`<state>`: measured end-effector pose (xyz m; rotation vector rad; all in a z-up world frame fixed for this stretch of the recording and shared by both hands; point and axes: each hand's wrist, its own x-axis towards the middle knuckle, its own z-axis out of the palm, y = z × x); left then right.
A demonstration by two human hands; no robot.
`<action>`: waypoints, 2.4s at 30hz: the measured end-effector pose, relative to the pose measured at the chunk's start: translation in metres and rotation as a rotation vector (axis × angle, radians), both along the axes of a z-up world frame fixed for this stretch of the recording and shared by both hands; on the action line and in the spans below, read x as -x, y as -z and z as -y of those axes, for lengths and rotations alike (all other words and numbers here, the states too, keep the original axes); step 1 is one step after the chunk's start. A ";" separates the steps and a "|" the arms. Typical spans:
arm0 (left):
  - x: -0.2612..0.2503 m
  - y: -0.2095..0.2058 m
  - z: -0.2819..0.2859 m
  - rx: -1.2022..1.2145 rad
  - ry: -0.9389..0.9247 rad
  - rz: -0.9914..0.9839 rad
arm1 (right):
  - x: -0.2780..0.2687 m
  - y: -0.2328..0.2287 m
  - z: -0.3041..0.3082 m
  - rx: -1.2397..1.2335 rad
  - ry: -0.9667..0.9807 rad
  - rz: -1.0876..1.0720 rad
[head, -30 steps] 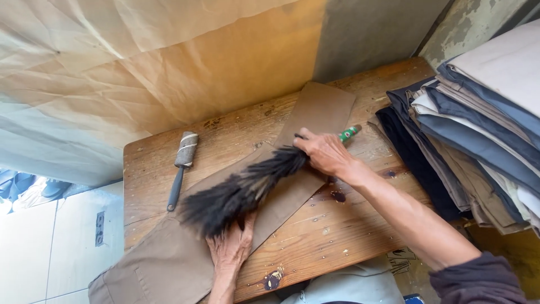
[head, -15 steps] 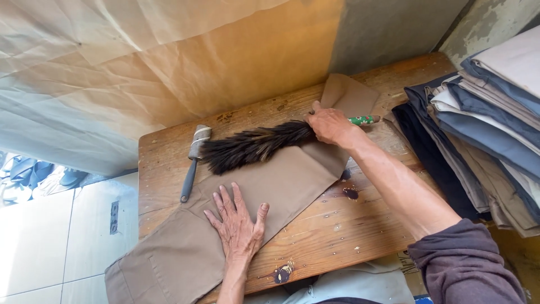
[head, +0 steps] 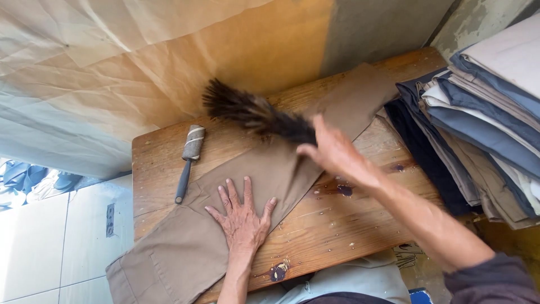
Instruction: Using a lint roller and feather duster to remove debris from khaki trousers before folding them.
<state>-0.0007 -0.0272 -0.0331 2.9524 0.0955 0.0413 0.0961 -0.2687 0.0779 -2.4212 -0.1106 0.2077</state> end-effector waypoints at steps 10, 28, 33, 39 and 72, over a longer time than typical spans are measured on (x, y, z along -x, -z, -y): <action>-0.004 0.023 -0.001 -0.018 -0.057 0.074 | 0.146 0.101 0.060 0.379 -0.047 0.012; -0.012 0.027 -0.022 -0.082 -0.142 0.238 | 0.186 0.108 0.062 0.277 0.230 0.123; 0.000 -0.011 -0.068 0.750 -0.201 0.413 | 0.194 0.103 0.032 0.103 -0.172 -0.155; 0.057 -0.015 -0.115 0.644 -0.350 0.558 | 0.163 0.116 0.010 0.119 0.094 0.080; 0.098 -0.064 -0.243 0.767 -1.240 -0.057 | 0.100 0.025 -0.031 -0.507 0.413 -0.554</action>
